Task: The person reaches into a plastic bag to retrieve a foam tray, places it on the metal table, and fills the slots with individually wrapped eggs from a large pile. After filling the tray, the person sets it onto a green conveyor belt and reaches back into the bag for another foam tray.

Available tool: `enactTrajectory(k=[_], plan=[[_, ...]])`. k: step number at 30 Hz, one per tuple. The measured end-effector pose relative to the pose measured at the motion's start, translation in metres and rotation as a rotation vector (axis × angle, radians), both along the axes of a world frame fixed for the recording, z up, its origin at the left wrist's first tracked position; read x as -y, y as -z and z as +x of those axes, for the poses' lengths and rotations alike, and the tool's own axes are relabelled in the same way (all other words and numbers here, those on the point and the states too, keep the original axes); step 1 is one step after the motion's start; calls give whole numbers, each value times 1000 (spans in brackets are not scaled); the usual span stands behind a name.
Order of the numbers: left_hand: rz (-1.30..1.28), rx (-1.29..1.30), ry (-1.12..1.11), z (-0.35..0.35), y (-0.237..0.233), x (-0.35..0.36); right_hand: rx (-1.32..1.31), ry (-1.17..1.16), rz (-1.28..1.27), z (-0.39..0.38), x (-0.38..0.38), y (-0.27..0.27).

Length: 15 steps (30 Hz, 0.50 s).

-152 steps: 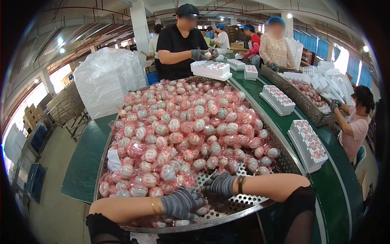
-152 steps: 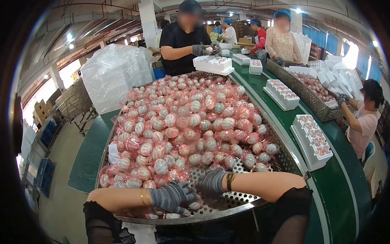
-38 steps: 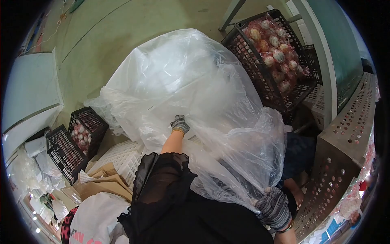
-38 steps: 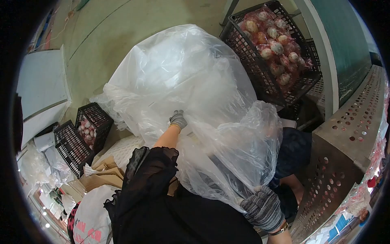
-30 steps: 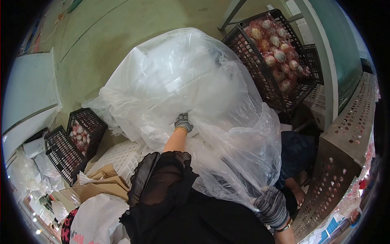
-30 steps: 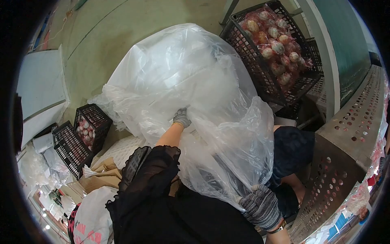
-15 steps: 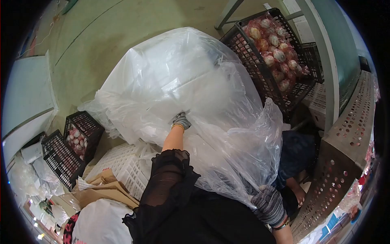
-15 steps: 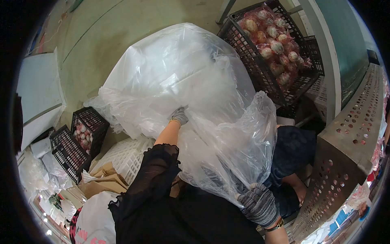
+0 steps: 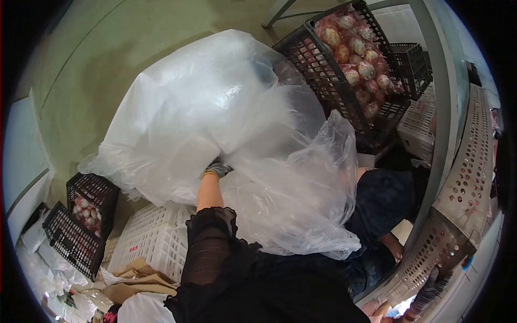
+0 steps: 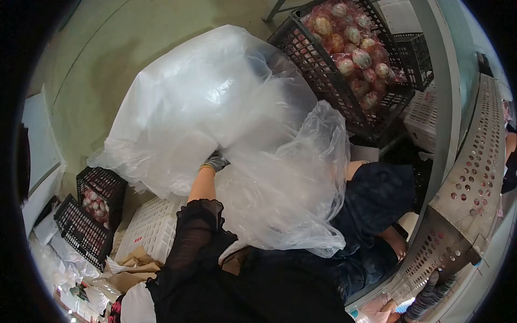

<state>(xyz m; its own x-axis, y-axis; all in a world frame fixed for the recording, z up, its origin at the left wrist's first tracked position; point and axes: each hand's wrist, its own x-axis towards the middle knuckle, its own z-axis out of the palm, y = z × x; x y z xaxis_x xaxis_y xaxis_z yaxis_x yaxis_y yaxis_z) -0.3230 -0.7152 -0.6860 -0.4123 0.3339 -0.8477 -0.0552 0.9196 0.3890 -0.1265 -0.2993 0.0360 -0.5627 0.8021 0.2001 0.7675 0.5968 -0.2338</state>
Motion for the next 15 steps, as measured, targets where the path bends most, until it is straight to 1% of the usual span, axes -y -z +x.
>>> enactTrajectory(k=[1, 2, 3, 4, 6, 8, 9, 11, 12, 13, 14, 15], plan=[[39, 44, 7, -3, -11, 3, 48, -15, 33, 6, -3, 3], [75, 85, 9, -13, -34, 3, 27, 3, 14, 5, -1, 4], [33, 191, 19, -22, -58, 0, 7, 16, -11, 1, -2, 4], [54, 180, 45, -19, -59, 3, -17, 40, -35, 1, 1, 2], [91, 141, 97, -20, -64, 14, 15, 62, 5, 5, -1, -1], [100, 211, 92, -26, -70, 21, 54, 76, 12, 15, -9, -3], [108, 247, 94, -28, -75, 22, 23, 33, -2, 12, -7, 0], [95, 157, 193, -30, -88, 17, -40, -48, -22, -4, 3, 8], [88, 105, 245, -35, -103, 12, -58, -73, -63, -5, 4, 10], [191, 54, 187, -39, -122, 11, -83, -99, -102, -4, 2, 12], [166, 69, 164, -49, -155, 10, -112, -123, -142, -4, 2, 14], [143, 79, 146, -58, -190, 8, -19, -107, -126, -15, 6, 12]])
